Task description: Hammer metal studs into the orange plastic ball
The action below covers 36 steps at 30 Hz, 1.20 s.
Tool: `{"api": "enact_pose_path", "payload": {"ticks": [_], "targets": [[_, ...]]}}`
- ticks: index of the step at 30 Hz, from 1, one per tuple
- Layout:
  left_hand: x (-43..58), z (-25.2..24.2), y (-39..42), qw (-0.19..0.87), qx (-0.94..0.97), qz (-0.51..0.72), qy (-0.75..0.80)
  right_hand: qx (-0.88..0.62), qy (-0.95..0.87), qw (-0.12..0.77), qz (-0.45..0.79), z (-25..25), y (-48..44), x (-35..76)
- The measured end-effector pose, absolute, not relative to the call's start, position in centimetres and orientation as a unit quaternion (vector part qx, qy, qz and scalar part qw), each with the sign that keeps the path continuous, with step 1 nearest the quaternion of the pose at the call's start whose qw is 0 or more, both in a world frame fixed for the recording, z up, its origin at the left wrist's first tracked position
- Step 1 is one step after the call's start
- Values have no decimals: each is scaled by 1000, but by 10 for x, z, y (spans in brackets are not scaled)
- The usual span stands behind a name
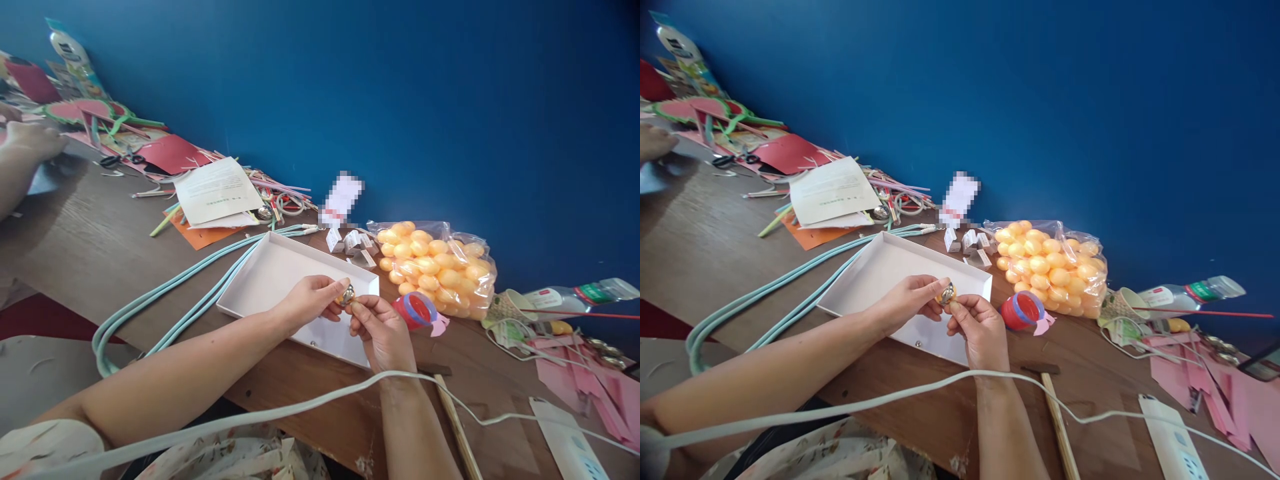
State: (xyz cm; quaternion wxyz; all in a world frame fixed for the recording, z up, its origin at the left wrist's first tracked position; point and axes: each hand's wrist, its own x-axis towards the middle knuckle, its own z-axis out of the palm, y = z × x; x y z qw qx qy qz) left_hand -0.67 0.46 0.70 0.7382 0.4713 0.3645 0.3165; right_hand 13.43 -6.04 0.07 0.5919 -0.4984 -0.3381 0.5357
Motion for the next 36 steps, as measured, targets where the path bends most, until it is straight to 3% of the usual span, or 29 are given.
{"api": "enact_pose_path", "payload": {"ticks": [22, 36], "targets": [[-7, 11, 1, 706, 509, 326, 369, -523, -380, 579, 497, 0, -60, 134], [-4, 6, 4, 799, 402, 275, 353, -510, -399, 596, 476, -1, -60, 130]]}}
